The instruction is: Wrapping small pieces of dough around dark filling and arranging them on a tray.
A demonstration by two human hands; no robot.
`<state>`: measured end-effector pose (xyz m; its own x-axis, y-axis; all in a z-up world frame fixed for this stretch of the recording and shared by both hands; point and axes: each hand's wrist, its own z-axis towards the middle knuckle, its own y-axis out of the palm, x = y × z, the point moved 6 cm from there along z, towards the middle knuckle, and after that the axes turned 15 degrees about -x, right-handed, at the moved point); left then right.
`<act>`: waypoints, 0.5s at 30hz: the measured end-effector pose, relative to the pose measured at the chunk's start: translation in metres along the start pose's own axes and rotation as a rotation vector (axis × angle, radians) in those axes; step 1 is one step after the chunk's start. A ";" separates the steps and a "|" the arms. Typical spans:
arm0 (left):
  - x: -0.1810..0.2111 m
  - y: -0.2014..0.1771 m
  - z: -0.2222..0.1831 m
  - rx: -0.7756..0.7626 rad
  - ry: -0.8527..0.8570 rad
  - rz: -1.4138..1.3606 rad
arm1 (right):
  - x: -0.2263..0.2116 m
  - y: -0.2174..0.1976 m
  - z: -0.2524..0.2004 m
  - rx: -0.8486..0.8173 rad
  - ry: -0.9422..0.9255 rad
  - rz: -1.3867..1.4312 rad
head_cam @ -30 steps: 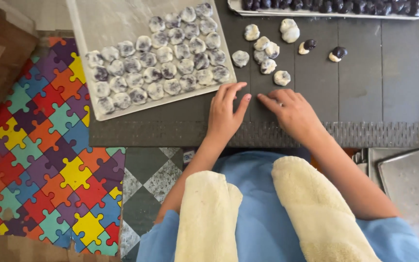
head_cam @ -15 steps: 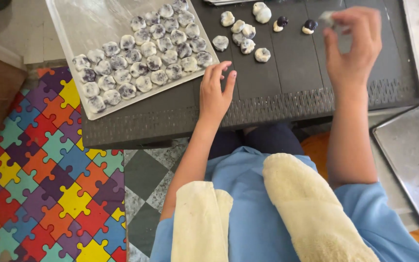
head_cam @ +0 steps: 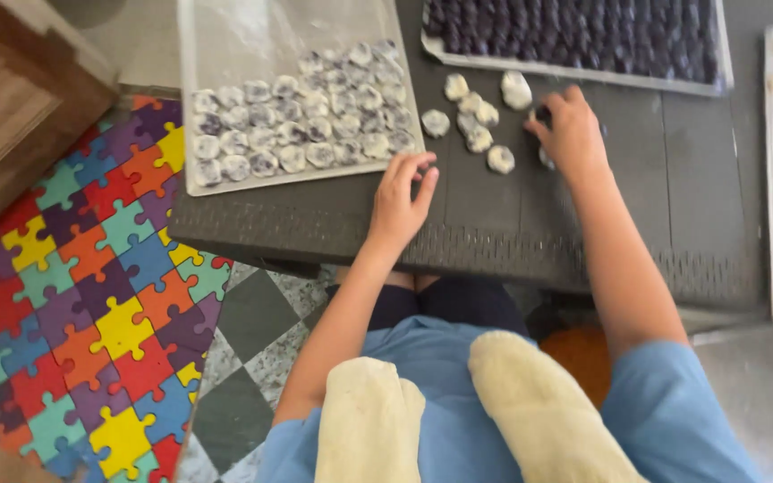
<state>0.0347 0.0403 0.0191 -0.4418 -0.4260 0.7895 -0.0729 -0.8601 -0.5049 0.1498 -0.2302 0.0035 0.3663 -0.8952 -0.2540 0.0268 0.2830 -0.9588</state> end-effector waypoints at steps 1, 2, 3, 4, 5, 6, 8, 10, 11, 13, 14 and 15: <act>0.000 -0.001 0.000 0.051 0.023 0.005 | 0.000 0.000 0.002 -0.018 0.003 -0.104; -0.001 -0.003 -0.001 0.101 0.047 0.011 | 0.001 0.001 0.004 -0.031 0.007 -0.208; -0.002 -0.002 0.000 0.141 0.031 0.032 | 0.005 0.005 0.008 -0.031 -0.041 -0.206; -0.002 0.000 0.001 0.139 0.075 0.016 | 0.010 0.010 0.011 -0.017 -0.055 -0.267; 0.000 0.001 0.000 0.127 0.118 0.001 | 0.014 0.014 0.011 -0.004 -0.062 -0.323; 0.004 0.003 0.006 0.158 0.101 0.021 | 0.017 0.006 0.018 -0.005 -0.102 -0.316; 0.010 0.017 0.013 0.143 0.131 -0.162 | 0.032 -0.004 0.014 -0.045 -0.147 -0.122; 0.010 0.039 0.021 0.094 0.053 -0.341 | 0.001 -0.027 -0.013 0.098 -0.169 -0.064; 0.010 0.058 0.023 0.026 -0.033 -0.536 | -0.011 -0.044 -0.035 0.228 -0.171 -0.010; 0.004 0.091 0.029 0.008 -0.088 -0.796 | -0.061 -0.056 -0.055 0.275 -0.226 0.034; -0.002 0.116 0.027 -0.006 -0.155 -1.056 | -0.085 -0.060 -0.070 0.316 -0.283 0.081; 0.000 0.118 0.024 -0.020 -0.164 -1.064 | -0.099 -0.057 -0.080 0.312 -0.266 0.080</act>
<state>0.0475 -0.0681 -0.0321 -0.0173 0.5041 0.8635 -0.3645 -0.8074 0.4640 0.0374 -0.1851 0.0732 0.6049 -0.7575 -0.2453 0.2539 0.4755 -0.8423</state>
